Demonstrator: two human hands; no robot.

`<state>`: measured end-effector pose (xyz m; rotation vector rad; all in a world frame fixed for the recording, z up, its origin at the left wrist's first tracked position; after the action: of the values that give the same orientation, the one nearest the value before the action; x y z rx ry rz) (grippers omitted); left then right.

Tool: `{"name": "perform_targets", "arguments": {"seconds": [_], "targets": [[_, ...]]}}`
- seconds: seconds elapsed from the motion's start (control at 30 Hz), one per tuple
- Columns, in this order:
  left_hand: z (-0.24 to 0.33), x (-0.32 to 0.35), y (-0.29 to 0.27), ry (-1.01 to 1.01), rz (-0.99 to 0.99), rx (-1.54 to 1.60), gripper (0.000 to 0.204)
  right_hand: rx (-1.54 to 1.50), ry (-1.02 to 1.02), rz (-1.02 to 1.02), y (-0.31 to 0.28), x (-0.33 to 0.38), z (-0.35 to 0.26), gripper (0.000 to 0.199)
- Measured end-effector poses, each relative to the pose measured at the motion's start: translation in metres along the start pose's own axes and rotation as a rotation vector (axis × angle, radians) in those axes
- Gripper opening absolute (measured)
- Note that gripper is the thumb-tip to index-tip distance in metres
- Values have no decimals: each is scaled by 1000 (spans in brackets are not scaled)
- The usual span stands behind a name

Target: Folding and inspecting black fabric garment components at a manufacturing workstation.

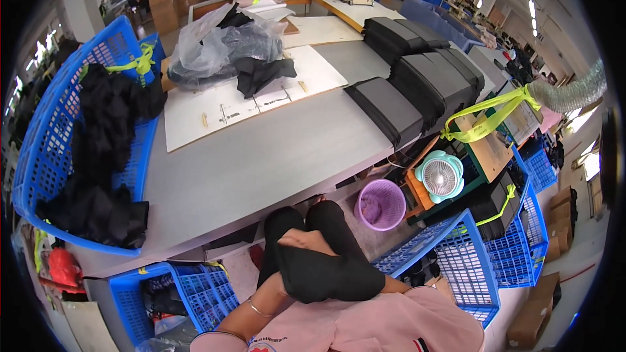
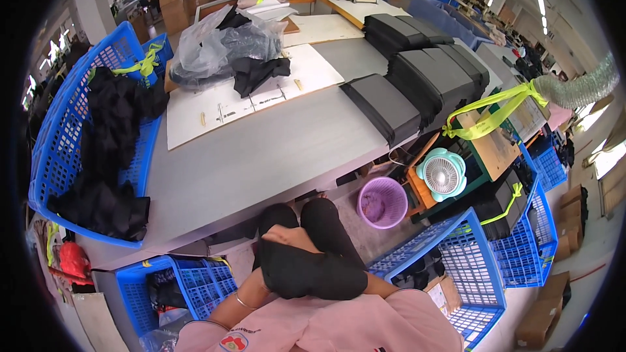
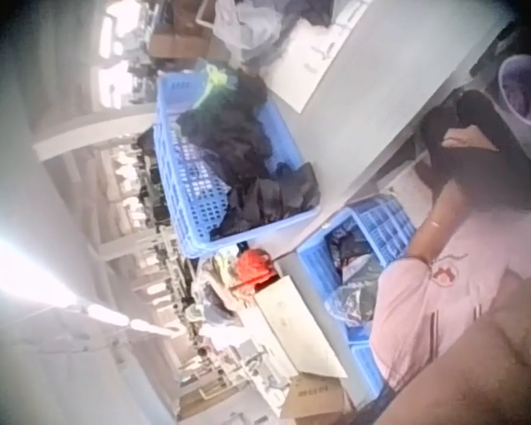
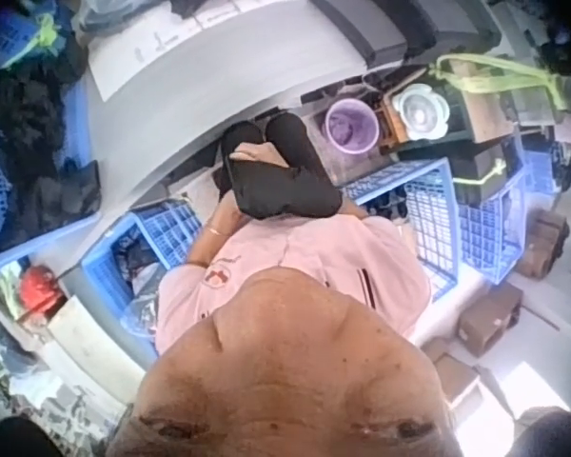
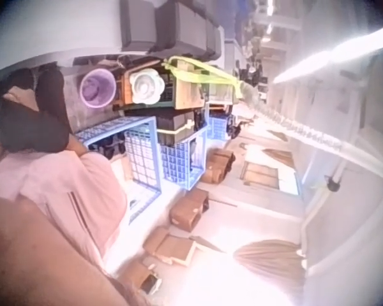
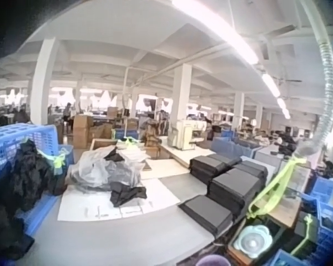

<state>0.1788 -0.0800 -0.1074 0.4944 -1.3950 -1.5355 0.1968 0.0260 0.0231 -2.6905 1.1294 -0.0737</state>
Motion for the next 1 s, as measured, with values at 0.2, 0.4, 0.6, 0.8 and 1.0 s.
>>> {"name": "perform_targets", "arguments": {"seconds": [0.2,0.4,0.6,0.8,1.0], "targets": [[40,-4,41,271,18,-175,29,27,-29,-18,49,28,24,13],[84,-2,86,517,133,-300,32,-2,17,-96,45,21,33,13],[135,2,124,745,303,-448,37,-56,70,-210,49,20,57,14],[161,14,135,888,427,-620,45,-66,74,-242,69,50,78,14],[171,37,109,953,801,-856,63,322,55,178,9,33,42,23]]}}
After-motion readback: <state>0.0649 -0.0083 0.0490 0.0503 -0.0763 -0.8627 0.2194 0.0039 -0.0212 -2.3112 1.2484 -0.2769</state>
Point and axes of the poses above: each hand's wrist, its own x-axis away from the middle knuckle, its own y-axis out of the palm, z = x × y, the point moved 7 cm from there along -x, towards the middle knuckle, and after that the axes turned 1 degree about x, right-handed, at the moved point
